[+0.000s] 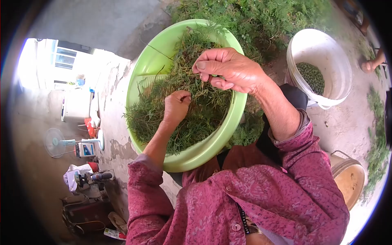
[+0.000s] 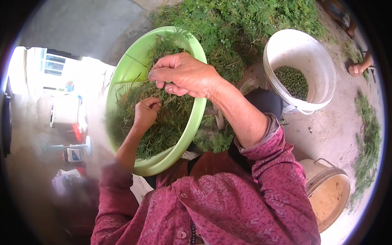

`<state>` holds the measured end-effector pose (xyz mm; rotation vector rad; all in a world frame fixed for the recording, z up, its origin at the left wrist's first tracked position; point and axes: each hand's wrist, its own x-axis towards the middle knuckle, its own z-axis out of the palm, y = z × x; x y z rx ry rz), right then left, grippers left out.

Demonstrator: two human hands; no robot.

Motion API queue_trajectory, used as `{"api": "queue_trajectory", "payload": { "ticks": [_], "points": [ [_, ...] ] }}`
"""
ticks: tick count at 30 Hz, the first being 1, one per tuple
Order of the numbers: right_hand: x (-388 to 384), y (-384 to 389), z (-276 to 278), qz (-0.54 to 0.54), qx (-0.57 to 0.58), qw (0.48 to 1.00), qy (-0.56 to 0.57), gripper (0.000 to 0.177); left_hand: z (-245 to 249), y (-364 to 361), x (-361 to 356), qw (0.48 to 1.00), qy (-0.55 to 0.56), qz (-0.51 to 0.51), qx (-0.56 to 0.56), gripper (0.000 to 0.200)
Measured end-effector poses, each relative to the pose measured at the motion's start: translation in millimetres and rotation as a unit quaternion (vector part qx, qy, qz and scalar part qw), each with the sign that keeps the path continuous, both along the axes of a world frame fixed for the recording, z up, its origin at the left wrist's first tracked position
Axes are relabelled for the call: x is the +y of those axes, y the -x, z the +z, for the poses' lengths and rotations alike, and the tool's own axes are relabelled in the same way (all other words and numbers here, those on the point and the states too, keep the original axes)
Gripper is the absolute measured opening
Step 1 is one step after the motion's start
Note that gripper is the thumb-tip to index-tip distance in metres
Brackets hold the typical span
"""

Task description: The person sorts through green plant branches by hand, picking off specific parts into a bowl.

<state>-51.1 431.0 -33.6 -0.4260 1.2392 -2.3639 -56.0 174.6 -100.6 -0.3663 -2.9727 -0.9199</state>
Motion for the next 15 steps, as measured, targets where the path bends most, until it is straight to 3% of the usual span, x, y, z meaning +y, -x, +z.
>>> {"api": "queue_trajectory", "payload": {
  "ticks": [7, 10, 12, 15],
  "points": [
    [-0.5, 0.2, -0.4, 0.001, 0.005, 1.000, -0.017, 0.017, -19.5, 12.9, -3.8, 0.990, 0.121, -0.050, 0.051, 0.018],
    [-0.5, 0.5, 0.2, 0.006, 0.006, 1.000, -0.013, 0.017, -14.1, 12.1, 1.5, 0.990, 0.135, -0.020, 0.021, 0.022],
    [-0.7, 0.3, 0.5, 0.007, 0.006, 1.000, -0.013, 0.017, -6.6, 7.2, 7.9, 0.986, 0.147, 0.024, -0.080, 0.027],
    [-1.1, 0.2, 2.2, 0.004, 0.009, 1.000, -0.024, 0.017, -13.1, 6.0, 4.6, 0.989, 0.146, 0.003, -0.019, 0.025]
  ]
}}
